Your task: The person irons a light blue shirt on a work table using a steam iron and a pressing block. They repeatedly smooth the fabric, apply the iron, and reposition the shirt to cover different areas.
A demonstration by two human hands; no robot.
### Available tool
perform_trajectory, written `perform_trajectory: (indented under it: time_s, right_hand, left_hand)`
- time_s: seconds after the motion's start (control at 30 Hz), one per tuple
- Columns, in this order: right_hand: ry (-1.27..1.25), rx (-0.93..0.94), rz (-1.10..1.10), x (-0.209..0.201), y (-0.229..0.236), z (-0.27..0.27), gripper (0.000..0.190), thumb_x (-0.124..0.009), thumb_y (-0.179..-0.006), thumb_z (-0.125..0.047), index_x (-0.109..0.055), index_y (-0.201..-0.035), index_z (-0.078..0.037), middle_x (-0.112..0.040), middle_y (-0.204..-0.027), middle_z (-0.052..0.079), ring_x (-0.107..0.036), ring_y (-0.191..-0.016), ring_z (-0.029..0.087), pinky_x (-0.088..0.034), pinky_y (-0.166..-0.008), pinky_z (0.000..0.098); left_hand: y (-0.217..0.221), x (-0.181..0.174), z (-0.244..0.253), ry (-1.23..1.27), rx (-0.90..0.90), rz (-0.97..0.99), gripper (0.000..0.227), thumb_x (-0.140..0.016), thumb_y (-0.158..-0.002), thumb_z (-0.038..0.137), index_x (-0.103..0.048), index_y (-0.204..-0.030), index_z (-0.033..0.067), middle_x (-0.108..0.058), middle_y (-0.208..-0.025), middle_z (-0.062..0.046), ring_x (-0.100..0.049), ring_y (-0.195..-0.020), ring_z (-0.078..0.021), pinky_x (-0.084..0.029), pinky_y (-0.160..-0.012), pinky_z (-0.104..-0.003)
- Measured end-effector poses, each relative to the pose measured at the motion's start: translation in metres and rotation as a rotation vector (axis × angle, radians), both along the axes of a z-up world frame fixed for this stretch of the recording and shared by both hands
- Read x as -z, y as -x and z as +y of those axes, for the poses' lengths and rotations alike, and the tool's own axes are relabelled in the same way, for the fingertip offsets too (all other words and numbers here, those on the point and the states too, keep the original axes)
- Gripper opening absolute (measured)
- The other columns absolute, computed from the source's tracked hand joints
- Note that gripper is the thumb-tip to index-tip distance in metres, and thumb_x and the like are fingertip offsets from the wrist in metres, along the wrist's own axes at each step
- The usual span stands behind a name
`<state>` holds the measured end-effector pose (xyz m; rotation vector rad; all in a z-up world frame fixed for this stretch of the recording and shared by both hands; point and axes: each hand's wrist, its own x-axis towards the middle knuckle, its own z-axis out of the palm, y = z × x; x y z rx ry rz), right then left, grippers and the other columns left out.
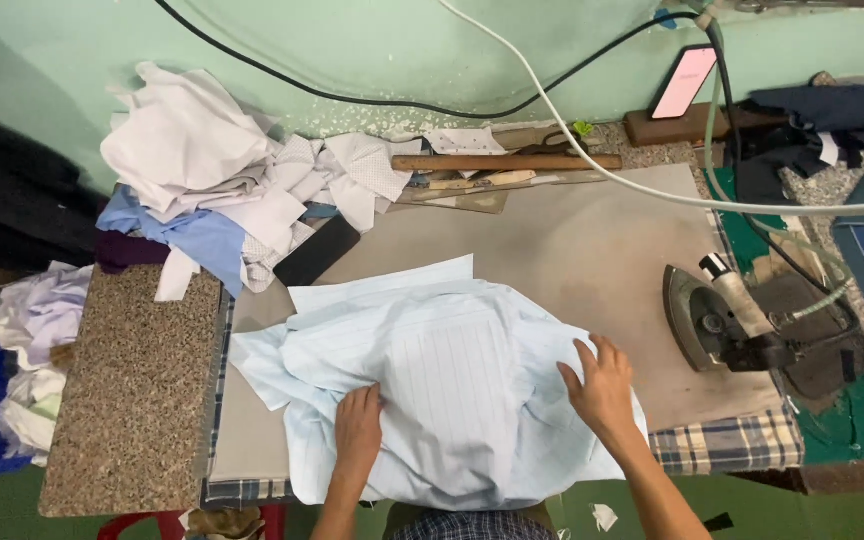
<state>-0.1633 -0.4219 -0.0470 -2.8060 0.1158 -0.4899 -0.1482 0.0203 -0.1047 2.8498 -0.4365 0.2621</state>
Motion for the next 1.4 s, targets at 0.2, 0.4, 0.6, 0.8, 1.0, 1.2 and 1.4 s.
perform_trajectory:
  time_s: [0.2, 0.4, 0.6, 0.8, 1.0, 1.2, 1.4]
  right_hand:
    - [-0.105, -0.211, -0.156, -0.009, -0.091, 0.052, 0.025, -0.069, -0.098, -0.022, -0.069, -0.117, -0.006, -0.066, -0.12, 0.016, -0.06, -0.106, 0.04, -0.05, -0.091, 0.0509]
    - [0.002, -0.162, 0.141, -0.022, -0.144, 0.076, 0.032, -0.07, -0.098, -0.028, -0.072, -0.125, -0.009, -0.069, -0.12, 0.013, -0.062, -0.121, 0.03, -0.051, -0.097, 0.0419]
    - [-0.076, -0.157, 0.503, -0.017, -0.163, 0.084, 0.056, -0.059, -0.102, -0.047, -0.064, -0.138, -0.005, -0.062, -0.14, 0.016, -0.051, -0.138, 0.035, -0.041, -0.111, 0.052]
    - [-0.035, -0.173, 0.668, -0.002, -0.179, 0.08, 0.038, -0.066, -0.099, -0.04, -0.075, -0.125, -0.014, -0.072, -0.127, 0.009, -0.056, -0.135, 0.03, -0.037, -0.114, 0.0509]
    - [-0.061, -0.045, 0.57, -0.075, -0.235, 0.117, 0.027, -0.067, -0.094, -0.036, -0.081, -0.108, -0.016, -0.079, -0.099, 0.013, -0.074, -0.101, 0.036, -0.055, -0.088, 0.0512]
    - [-0.135, -0.319, -0.052, -0.105, -0.199, 0.183, 0.046, -0.07, -0.097, -0.02, -0.06, -0.139, -0.003, -0.056, -0.135, 0.03, -0.056, -0.125, 0.046, -0.045, -0.104, 0.0521]
    - [0.15, -0.226, 0.846, -0.034, -0.093, 0.066, 0.022, -0.06, -0.091, -0.026, -0.078, -0.1, -0.018, -0.073, -0.077, 0.01, -0.075, -0.072, 0.028, -0.059, -0.067, 0.0412]
  left_hand:
    - [-0.006, -0.006, -0.002, 0.028, 0.033, -0.088, 0.016, -0.057, -0.09, -0.003, -0.062, -0.1, 0.0074, -0.056, -0.093, -0.008, -0.054, -0.087, -0.0275, -0.046, -0.077, -0.038]
    - [-0.007, -0.016, 0.0, 0.03, -0.11, 0.014, 0.014, -0.054, -0.103, 0.01, -0.064, -0.094, 0.0114, -0.057, -0.087, -0.001, -0.062, -0.09, -0.0181, -0.05, -0.09, -0.035]
    - [-0.003, -0.029, 0.007, 0.058, -0.097, -0.105, 0.012, -0.062, -0.099, 0.008, -0.066, -0.088, 0.0118, -0.058, -0.087, -0.003, -0.063, -0.093, -0.0197, -0.049, -0.097, -0.038]
    - [-0.003, -0.024, 0.016, 0.066, -0.065, -0.139, 0.014, -0.06, -0.101, 0.01, -0.064, -0.087, 0.0121, -0.059, -0.088, -0.003, -0.063, -0.095, -0.0189, -0.047, -0.1, -0.038]
    - [-0.05, -0.076, 0.053, -0.085, -0.131, -0.308, 0.012, -0.062, -0.102, 0.015, -0.066, -0.091, 0.0134, -0.061, -0.092, -0.004, -0.063, -0.098, -0.0207, -0.047, -0.098, -0.04]
    - [-0.097, -0.058, 0.075, -0.162, -0.194, -0.334, 0.011, -0.067, -0.1, 0.014, -0.068, -0.09, 0.0108, -0.063, -0.091, -0.006, -0.066, -0.094, -0.022, -0.049, -0.095, -0.04]
    - [-0.076, -0.02, 0.089, -0.136, -0.178, -0.263, 0.006, -0.068, -0.098, 0.016, -0.07, -0.095, 0.0108, -0.065, -0.104, -0.007, -0.065, -0.108, -0.0228, -0.047, -0.102, -0.042]
